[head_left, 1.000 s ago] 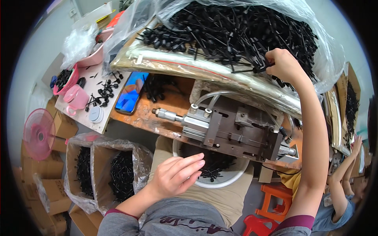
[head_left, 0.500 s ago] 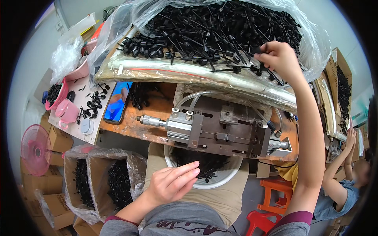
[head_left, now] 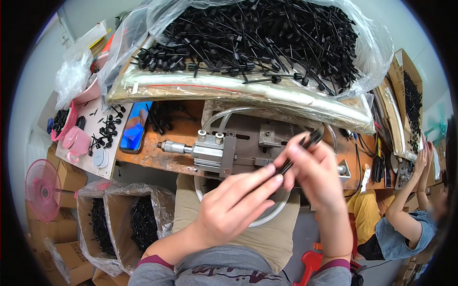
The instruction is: Manually assembling small plastic parts using a benchtop press machine.
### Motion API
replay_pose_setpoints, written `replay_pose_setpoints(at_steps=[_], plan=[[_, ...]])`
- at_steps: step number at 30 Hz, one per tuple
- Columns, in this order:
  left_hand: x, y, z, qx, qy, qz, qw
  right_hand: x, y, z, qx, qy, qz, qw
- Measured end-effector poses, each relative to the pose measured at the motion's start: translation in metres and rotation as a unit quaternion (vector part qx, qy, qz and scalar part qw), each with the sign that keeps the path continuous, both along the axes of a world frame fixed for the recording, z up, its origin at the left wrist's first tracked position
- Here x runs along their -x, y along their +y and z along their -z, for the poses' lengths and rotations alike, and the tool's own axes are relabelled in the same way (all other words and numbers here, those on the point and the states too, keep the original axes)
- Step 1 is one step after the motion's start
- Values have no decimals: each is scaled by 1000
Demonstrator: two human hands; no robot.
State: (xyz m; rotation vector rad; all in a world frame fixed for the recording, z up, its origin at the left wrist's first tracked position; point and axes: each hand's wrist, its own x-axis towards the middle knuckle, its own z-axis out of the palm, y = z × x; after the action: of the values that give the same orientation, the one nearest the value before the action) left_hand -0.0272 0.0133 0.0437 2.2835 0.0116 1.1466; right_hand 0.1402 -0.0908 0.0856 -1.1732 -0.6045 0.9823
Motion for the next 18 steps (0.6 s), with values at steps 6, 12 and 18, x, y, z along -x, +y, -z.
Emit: replay_pose_setpoints(at_steps=[6,12,18], plan=[[3,-10,5,11,34,61,998,6,-24,26,20,88,-14,996],[2,-16,9,94,50,72,992,10,-27,36,-1,93,-8,996],[6,-12,12,90,75,76,990,11,-31,42,-2,134,-16,991]])
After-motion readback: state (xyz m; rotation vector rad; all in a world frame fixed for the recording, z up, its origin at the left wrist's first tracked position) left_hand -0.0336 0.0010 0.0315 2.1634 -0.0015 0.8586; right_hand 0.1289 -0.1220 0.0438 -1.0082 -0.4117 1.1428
